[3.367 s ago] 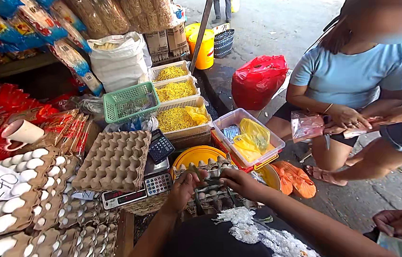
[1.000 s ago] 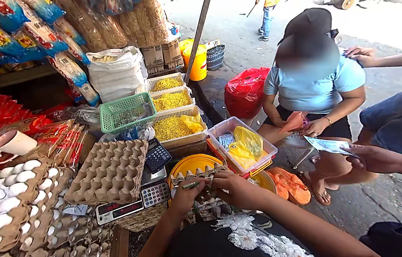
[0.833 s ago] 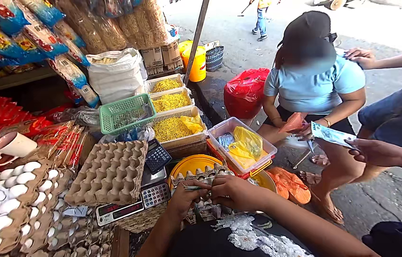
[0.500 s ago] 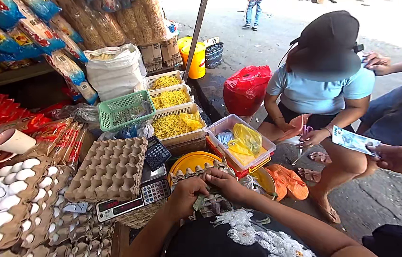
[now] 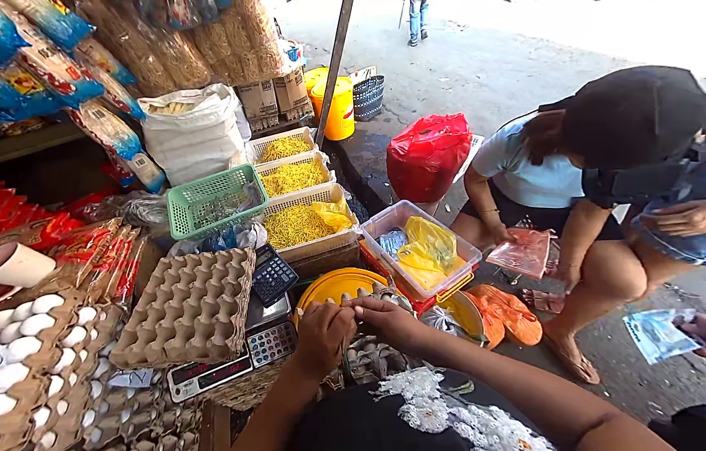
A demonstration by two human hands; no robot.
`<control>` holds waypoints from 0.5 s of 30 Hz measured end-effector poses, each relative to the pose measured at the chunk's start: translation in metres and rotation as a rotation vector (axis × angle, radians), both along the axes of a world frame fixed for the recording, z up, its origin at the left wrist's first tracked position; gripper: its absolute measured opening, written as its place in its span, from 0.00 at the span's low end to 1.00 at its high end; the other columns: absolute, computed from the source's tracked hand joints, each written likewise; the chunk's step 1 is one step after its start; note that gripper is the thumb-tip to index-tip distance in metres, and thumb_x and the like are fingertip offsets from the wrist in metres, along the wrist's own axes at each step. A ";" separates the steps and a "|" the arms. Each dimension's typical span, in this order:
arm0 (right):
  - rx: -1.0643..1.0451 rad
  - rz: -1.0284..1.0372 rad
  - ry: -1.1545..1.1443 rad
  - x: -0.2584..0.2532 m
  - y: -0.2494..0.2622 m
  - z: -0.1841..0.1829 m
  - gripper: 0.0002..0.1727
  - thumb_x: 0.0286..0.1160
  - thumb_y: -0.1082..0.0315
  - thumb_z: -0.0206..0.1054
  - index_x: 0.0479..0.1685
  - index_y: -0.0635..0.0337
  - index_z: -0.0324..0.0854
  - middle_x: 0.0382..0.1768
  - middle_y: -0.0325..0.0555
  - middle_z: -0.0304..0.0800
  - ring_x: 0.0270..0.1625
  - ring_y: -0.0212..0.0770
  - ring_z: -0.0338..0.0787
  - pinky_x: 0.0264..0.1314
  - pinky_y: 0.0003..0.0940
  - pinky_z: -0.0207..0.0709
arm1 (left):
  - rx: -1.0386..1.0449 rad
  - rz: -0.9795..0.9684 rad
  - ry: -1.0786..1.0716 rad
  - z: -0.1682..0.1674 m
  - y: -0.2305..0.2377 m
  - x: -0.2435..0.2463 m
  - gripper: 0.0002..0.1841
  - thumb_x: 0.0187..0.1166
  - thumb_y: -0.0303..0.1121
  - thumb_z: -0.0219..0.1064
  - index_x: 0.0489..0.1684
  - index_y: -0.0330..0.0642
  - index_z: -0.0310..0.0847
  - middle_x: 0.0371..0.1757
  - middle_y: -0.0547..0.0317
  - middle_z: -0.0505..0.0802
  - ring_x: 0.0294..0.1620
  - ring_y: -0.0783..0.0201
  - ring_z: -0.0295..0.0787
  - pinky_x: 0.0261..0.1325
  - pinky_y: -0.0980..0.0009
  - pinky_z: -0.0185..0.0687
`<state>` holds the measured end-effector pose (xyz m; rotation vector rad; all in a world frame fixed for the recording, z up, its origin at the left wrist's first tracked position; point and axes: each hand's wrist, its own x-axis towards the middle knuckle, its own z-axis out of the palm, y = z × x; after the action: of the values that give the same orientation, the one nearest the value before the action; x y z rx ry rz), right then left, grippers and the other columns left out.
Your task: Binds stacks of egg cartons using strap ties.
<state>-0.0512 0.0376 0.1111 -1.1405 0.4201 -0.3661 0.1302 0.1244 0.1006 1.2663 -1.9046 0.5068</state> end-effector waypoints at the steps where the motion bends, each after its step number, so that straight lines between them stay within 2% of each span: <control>1: -0.214 0.021 0.081 -0.004 -0.004 0.008 0.17 0.93 0.67 0.51 0.67 0.64 0.81 0.56 0.42 0.90 0.54 0.26 0.89 0.62 0.26 0.82 | 0.010 -0.033 -0.007 0.002 0.001 0.000 0.07 0.85 0.36 0.62 0.44 0.46 0.85 0.34 0.57 0.88 0.34 0.62 0.84 0.44 0.69 0.79; 3: -0.667 0.058 0.160 -0.011 -0.011 0.018 0.16 0.89 0.68 0.59 0.63 0.66 0.86 0.57 0.50 0.92 0.57 0.31 0.90 0.67 0.28 0.81 | 0.036 -0.080 -0.054 0.006 0.007 0.003 0.07 0.86 0.36 0.63 0.46 0.46 0.84 0.39 0.57 0.91 0.37 0.62 0.86 0.44 0.69 0.80; 4: -0.809 0.064 0.164 -0.014 -0.014 0.022 0.15 0.87 0.68 0.61 0.60 0.65 0.88 0.55 0.53 0.93 0.56 0.35 0.92 0.68 0.31 0.82 | 0.042 -0.095 -0.078 0.007 0.009 0.003 0.06 0.86 0.35 0.63 0.48 0.46 0.83 0.41 0.56 0.91 0.38 0.62 0.87 0.45 0.69 0.82; 6: -0.916 0.091 0.170 -0.015 -0.019 0.028 0.13 0.85 0.70 0.62 0.56 0.65 0.90 0.51 0.55 0.94 0.54 0.40 0.92 0.66 0.35 0.82 | 0.038 -0.115 -0.106 0.009 0.011 0.001 0.05 0.84 0.33 0.64 0.48 0.45 0.83 0.42 0.55 0.91 0.39 0.60 0.88 0.45 0.69 0.83; 9: -0.956 0.134 0.191 -0.010 -0.022 0.032 0.12 0.81 0.73 0.63 0.55 0.67 0.88 0.50 0.57 0.92 0.53 0.44 0.91 0.63 0.36 0.83 | 0.033 -0.094 -0.093 0.005 0.011 -0.002 0.05 0.82 0.32 0.65 0.48 0.44 0.83 0.43 0.54 0.91 0.40 0.60 0.88 0.46 0.69 0.84; 11: -1.211 0.035 0.163 -0.006 -0.019 0.026 0.10 0.76 0.74 0.64 0.49 0.65 0.88 0.45 0.54 0.92 0.54 0.49 0.90 0.63 0.42 0.83 | 0.026 -0.054 -0.080 0.001 0.009 -0.005 0.05 0.81 0.32 0.66 0.46 0.44 0.84 0.43 0.54 0.91 0.41 0.60 0.89 0.47 0.69 0.85; 13: -1.625 -0.219 0.073 0.002 -0.015 0.017 0.06 0.76 0.72 0.63 0.44 0.57 0.85 0.39 0.48 0.91 0.51 0.52 0.91 0.56 0.45 0.85 | -0.001 -0.004 -0.045 -0.001 0.008 -0.007 0.05 0.78 0.29 0.65 0.43 0.43 0.87 0.41 0.53 0.91 0.39 0.60 0.88 0.46 0.69 0.85; 14: -1.713 -0.318 0.033 0.005 -0.015 0.016 0.07 0.79 0.71 0.62 0.46 0.54 0.84 0.40 0.46 0.91 0.51 0.51 0.91 0.56 0.44 0.85 | -0.020 0.021 -0.014 -0.001 0.007 -0.007 0.04 0.79 0.29 0.65 0.43 0.43 0.86 0.41 0.52 0.90 0.39 0.59 0.87 0.46 0.69 0.84; 15: -1.702 -0.346 0.031 0.006 -0.013 0.018 0.09 0.81 0.70 0.60 0.51 0.54 0.85 0.43 0.47 0.92 0.53 0.51 0.91 0.58 0.44 0.85 | -0.038 0.037 0.017 0.000 0.005 -0.006 0.03 0.79 0.28 0.66 0.44 0.42 0.84 0.42 0.51 0.88 0.40 0.59 0.86 0.48 0.69 0.85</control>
<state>-0.0449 0.0242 0.1294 -2.7275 0.2694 -1.1060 0.1238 0.1293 0.1004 1.2788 -1.8517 0.5471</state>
